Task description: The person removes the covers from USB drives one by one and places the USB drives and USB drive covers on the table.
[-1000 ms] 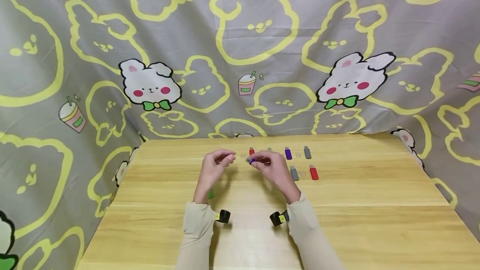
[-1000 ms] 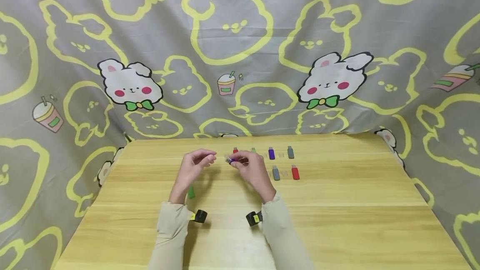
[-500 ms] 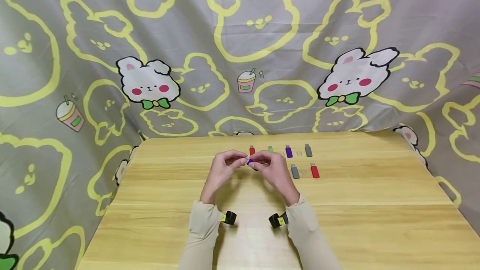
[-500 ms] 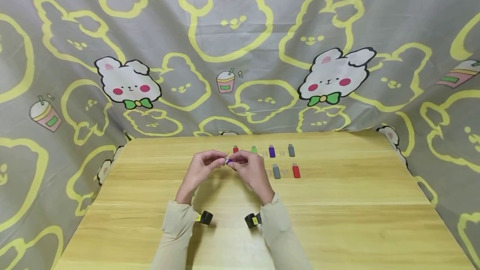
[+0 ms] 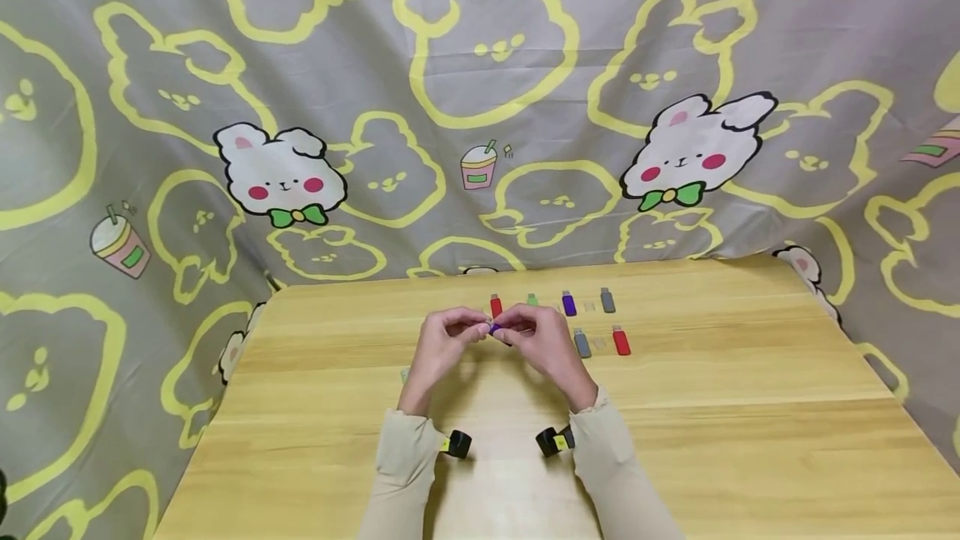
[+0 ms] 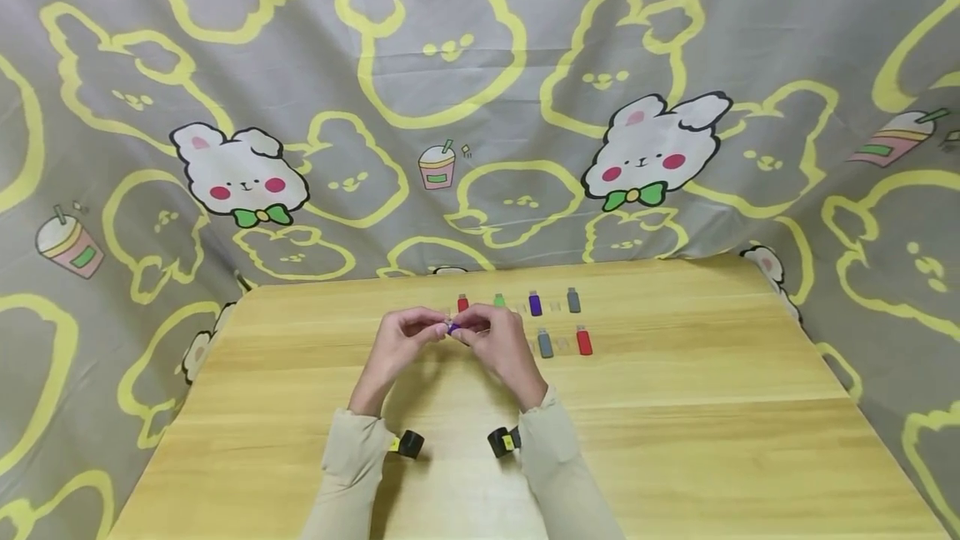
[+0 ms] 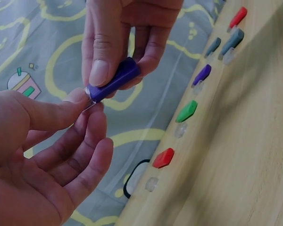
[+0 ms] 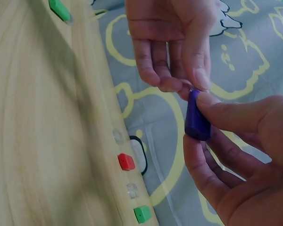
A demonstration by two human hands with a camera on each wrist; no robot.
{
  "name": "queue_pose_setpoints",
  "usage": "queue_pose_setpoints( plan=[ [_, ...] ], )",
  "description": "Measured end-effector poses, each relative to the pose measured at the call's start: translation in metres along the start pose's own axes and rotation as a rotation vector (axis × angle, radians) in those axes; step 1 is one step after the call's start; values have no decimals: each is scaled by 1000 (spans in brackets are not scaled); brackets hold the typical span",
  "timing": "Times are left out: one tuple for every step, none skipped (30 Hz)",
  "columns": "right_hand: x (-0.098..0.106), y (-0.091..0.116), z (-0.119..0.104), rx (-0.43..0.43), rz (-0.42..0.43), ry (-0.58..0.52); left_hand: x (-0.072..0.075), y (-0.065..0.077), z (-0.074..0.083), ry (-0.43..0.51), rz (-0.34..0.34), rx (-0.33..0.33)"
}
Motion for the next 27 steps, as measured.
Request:
queue_pose_setpoints(
  plan=[
    [0,1,0,2,-7,1,0,1,-1,7,-4,4],
    [0,1,0,5,-11,1,0,2,-1,13,-8,9],
    [0,1,0,5,-15,2,0,2,-2,20,-12,18],
    [1,1,-1,9,-18,1,-1,2,-3,28,-14,20],
    [0,1,0,6,-21,-1,-1,1,-3,31,-13,21],
    [0,1,0,4,-26,-3,0,1,-4,39,-10,24],
    [-1,1,0,1,-31,-4,0,1,-5,45,-6,27],
    [-1,0,0,-4,-37,-3,1,0,-6,49,0,36],
    [-2,0,0,-9,-44,-2,1,0,-6,54,6,43],
    [-3,0,0,-11,-50,-3,2,0,-7,52,12,49],
    [-3,0,0,-14,-53,-1,3,0,-8,53,16,55],
    [-3,0,0,-16,-55,1,3,0,-8,54,17,61],
    [-3,0,0,-16,-55,2,3,0,-8,52,19,68],
    [-3,0,1,-18,-55,0,3,0,-8,52,17,73],
    [-3,0,1,-20,-54,-3,2,0,-8,55,15,73],
    [-2,0,1,-24,-50,-6,2,0,-7,54,13,73],
    [-2,0,2,-30,-47,-5,2,0,-6,54,9,74],
    [-1,0,2,-36,-44,-5,1,0,-6,51,4,75],
    [-1,-1,2,-42,-42,-6,1,0,-6,49,0,76],
    [-1,-1,3,-49,-41,-4,1,0,-6,49,-4,76],
    [-1,-1,3,-53,-41,0,1,0,-6,46,-5,77],
    [-1,0,3,-59,-42,6,1,0,-7,46,-4,86],
    [-2,0,3,-65,-44,10,1,0,-7,47,-1,93],
    [-3,0,3,-68,-46,13,2,0,-8,49,4,98],
    [-3,1,4,-72,-46,17,2,1,-9,55,8,107],
    [-4,1,4,-74,-44,20,3,1,-9,61,10,116],
    [-5,1,4,-76,-41,21,3,1,-10,67,11,124]
  ],
)
Point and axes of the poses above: each hand's wrist, its own y-axis away from the middle knuckle, its own x-axis out of the back of the hand, z = x × y, the point moved 7 cm from there along -y, towards the middle knuckle, and after that the axes turned 9 degrees about z, right-handed, at the moved point
